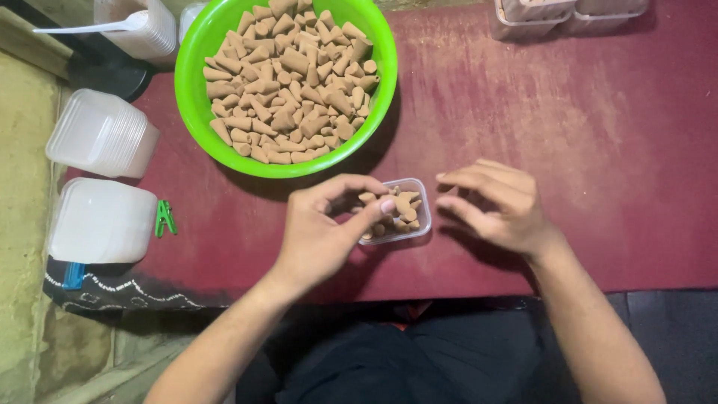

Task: The person transfers small, cone-shaped clay pieces from a green bowl into a small transparent plastic container. They pick up pieces one by one or in small handfuls and place them into the container, arranging them to fit.

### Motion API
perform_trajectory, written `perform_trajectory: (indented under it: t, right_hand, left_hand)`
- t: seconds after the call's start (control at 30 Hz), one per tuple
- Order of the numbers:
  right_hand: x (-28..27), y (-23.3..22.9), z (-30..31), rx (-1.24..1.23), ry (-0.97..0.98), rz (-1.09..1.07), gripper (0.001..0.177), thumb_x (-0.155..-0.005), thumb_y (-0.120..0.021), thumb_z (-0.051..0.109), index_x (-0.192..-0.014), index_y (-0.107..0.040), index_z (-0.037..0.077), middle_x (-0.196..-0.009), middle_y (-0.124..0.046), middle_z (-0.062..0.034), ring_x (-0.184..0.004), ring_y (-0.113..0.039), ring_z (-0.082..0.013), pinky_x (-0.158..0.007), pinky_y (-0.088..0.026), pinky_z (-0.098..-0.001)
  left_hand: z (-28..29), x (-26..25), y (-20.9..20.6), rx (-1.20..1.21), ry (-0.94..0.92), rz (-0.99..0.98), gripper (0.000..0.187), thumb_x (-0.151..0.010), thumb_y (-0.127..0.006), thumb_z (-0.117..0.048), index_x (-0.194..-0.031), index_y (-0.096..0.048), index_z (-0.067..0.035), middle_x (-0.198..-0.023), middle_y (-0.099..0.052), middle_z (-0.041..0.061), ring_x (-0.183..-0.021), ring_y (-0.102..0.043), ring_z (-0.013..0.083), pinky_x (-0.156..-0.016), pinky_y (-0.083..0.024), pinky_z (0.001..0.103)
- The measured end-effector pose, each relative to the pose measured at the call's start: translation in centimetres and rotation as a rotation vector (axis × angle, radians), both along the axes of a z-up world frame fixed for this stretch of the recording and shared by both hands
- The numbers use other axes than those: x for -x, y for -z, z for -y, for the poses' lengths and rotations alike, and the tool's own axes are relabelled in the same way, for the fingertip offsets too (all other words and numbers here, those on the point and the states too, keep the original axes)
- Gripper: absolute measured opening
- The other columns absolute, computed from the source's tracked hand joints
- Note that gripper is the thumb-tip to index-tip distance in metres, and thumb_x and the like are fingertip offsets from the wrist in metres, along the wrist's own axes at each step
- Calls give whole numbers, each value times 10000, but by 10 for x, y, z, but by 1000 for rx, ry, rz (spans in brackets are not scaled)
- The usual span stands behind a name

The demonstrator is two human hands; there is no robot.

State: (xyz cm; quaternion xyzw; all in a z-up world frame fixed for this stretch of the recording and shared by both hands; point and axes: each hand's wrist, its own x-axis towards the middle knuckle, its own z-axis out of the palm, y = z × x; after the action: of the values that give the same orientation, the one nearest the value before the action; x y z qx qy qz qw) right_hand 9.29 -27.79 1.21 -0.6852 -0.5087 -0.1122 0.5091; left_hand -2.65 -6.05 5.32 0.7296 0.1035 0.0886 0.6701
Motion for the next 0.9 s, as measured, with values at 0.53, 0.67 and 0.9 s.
perform_trajectory:
  t: [0.53, 0.67, 0.9]
  right_hand:
    - [63, -28, -17, 117, 265, -91, 164, -839, -806, -43, -989, -791, 23, -959, -762, -157, -816, -762, -304, -738, -606, -394]
    - [72, -28, -24, 198, 243, -40, 131, -830, -788, -49, -947, -775, 8, -931, -779, -135, -803, -774, -322, -727, -622, -392]
    - [74, -30, -45, 273, 173, 104, 120, -853, -730, -104, -946, -730, -28, -966, -748, -186, -802, -752, -381, -707, -630, -459]
  left_hand:
    - [-18, 30, 38, 16, -195, 166, 243, -786, -895, -102, -1002, -786, -74, -871, -824, 91, -797, -767, 119, -694, -645, 257]
    - [-31, 37, 55, 84, -257, 143, 195, -796, -867, -15, -954, -755, -24, -939, -804, 141, -792, -789, 183, -700, -653, 274]
    - [-44, 40, 73, 160, -311, 130, 115, -896, -769, 2, -1002, -730, 21, -1035, -741, 149, -920, -789, 265, -801, -661, 336]
